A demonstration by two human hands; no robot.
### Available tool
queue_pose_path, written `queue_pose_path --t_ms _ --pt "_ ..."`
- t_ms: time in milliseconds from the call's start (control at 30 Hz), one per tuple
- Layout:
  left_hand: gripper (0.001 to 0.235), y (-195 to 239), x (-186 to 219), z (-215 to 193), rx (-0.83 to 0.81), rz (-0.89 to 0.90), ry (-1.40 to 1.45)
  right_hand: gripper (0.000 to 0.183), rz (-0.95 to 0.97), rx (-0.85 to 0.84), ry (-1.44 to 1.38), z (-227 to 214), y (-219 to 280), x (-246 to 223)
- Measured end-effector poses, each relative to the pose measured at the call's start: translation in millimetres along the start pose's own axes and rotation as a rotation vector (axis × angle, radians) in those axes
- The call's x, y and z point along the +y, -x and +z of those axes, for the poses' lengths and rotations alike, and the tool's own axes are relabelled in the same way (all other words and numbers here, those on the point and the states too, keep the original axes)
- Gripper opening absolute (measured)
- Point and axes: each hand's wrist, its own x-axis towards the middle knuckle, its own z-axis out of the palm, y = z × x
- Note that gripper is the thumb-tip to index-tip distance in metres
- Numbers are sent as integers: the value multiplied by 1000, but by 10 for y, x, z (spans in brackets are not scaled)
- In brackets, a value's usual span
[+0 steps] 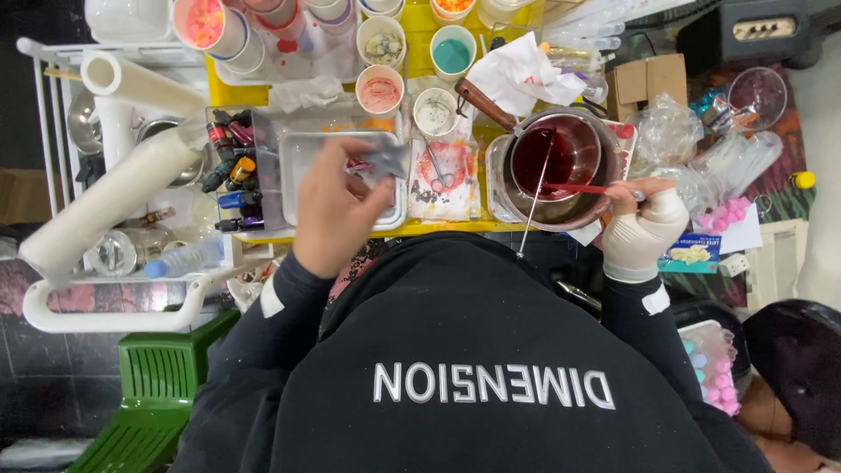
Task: The person dips shaped candles, including a heart and a star, one at a time into a pot of melted red wax using a red rod, then places the coated candles onto a white tray with other finished shapes. They occasionally wipe their hands with a tissue between dips.
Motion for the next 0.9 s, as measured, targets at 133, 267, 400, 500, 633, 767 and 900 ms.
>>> queue_pose_path --t_ms 133,267,400,500,633,767,900 --pt "42 8 -40 252 -183 -88 366 25 43 11 -49 69 37 -56" --pt "39 -12 -91 435 -425 -102 888 25 53 22 -54 89 76 -34" --pt "41 -42 -53 509 -568 -286 1149 23 66 48 -111 109 100 13" --pt "41 -48 17 486 -613 -379 1144 22 84 69 -146 151 81 56" --pt "42 -17 1 478 -629 -402 1179 21 123 75 -150 196 54 -27" --pt "43 -14 34 414 -596 -390 1141 22 119 74 -116 219 11 -74" --pt "44 -15 125 348 -554 -343 1095 21 92 70 -47 200 -3 -47"
